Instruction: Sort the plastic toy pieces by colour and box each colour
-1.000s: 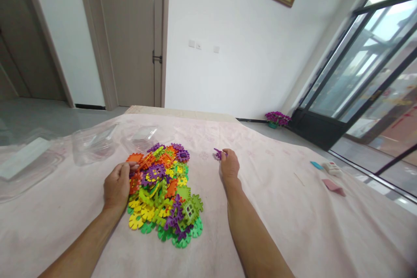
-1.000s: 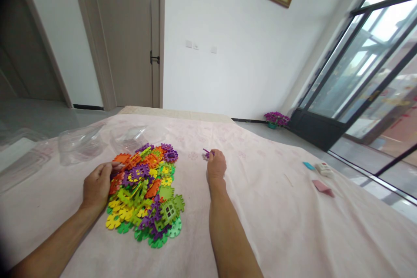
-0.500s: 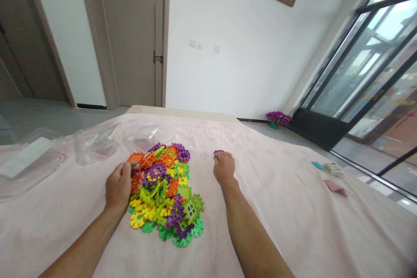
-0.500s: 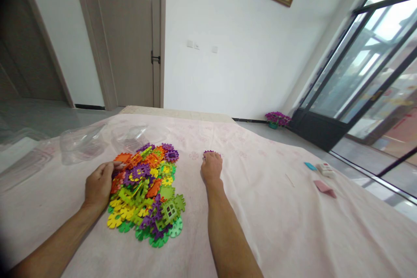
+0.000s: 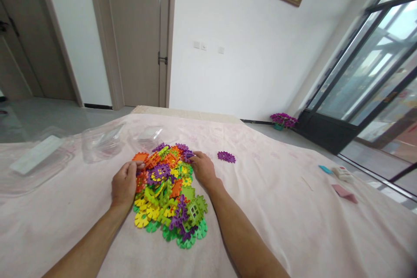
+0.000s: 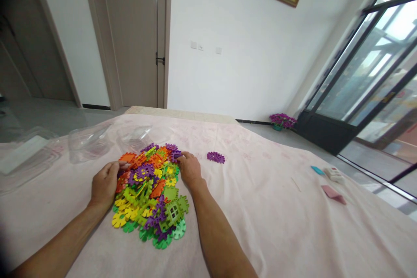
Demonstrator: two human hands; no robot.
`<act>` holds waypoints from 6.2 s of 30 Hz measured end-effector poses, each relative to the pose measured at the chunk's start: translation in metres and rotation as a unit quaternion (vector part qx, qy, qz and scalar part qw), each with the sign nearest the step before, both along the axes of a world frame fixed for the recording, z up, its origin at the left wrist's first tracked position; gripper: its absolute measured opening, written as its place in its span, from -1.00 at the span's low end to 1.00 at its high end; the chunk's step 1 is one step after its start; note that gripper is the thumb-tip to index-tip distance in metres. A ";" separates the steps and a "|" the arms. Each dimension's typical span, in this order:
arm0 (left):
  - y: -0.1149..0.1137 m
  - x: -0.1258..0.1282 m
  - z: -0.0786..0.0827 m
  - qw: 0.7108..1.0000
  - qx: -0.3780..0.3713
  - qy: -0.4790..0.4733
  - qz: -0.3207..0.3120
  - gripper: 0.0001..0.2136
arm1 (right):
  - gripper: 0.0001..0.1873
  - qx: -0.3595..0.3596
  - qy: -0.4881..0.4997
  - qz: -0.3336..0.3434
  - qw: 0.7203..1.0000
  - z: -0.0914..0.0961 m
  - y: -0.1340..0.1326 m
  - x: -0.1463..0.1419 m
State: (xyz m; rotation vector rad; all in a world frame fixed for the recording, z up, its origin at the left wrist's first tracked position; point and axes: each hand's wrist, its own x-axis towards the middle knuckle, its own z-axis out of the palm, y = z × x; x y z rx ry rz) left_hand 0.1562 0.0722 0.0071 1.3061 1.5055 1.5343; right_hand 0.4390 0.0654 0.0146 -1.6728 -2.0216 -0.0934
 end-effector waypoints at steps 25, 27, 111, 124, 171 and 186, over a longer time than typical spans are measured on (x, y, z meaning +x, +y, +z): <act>0.003 -0.003 -0.004 1.000 0.004 0.020 0.001 -0.67 | -0.77 0.040 -0.060 -0.284 0.956 0.005 -0.018 0.070; 0.002 -0.002 -0.003 1.000 0.005 0.017 0.002 -0.68 | -0.76 0.015 -0.061 -0.248 0.967 0.002 -0.016 0.067; 0.002 -0.001 -0.003 1.000 0.001 0.015 -0.002 -0.67 | -0.79 -0.031 -0.074 -0.019 0.997 0.009 -0.010 0.004; 0.002 -0.002 -0.003 1.000 -0.010 0.024 -0.002 -0.67 | -0.68 -0.012 -0.035 -0.291 0.956 0.010 -0.024 0.055; 0.003 -0.002 -0.005 1.000 0.003 0.021 -0.009 -0.68 | -0.58 -0.064 0.017 0.158 0.985 0.000 -0.003 0.012; 0.002 -0.002 -0.003 1.000 0.003 0.026 -0.007 -0.67 | -0.92 -0.075 0.246 0.073 0.964 -0.006 -0.007 0.007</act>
